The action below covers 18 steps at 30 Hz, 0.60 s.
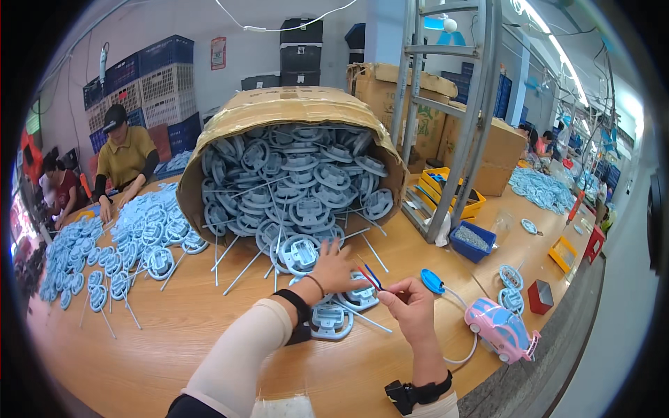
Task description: The person assembles light blue plastic toy components by inserting a white stick into a circular base and attaching a small electronic module with red and blue wires. The person handles the parts one at a time, placing the finished units on the table.
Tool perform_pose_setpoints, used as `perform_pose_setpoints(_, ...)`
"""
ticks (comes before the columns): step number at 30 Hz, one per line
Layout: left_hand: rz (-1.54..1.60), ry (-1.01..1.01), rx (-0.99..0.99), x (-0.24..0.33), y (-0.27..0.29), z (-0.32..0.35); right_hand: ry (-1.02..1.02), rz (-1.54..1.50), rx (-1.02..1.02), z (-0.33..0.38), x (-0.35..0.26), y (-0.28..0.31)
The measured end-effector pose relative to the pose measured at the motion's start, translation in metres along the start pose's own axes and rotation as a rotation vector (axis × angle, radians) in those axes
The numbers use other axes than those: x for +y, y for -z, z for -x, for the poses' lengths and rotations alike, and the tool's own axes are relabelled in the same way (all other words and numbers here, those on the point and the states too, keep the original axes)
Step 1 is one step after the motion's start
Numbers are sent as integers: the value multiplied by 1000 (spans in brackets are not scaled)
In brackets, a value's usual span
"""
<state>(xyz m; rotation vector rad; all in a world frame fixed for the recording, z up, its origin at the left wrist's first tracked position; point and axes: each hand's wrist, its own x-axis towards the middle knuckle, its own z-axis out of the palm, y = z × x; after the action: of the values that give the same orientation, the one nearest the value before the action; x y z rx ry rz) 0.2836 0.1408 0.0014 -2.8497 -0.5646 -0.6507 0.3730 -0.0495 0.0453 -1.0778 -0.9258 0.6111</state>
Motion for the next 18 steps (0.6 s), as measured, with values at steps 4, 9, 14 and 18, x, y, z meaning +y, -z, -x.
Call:
perform_pose_setpoints(4,102,-140,-209,-43,0,39,8,25,45,0,-2,4)
perform_pose_setpoints(9,220,-85,-312,-90,41,97,-21,-7,36,-1,-7,7)
perform_pose_setpoints(14,157,136,-482,-100,90,45,-21,38,50,-1,-11,25)
perform_pose_setpoints(18,82,184,124,-134,78,-28,-40,15,45,-2,-5,31)
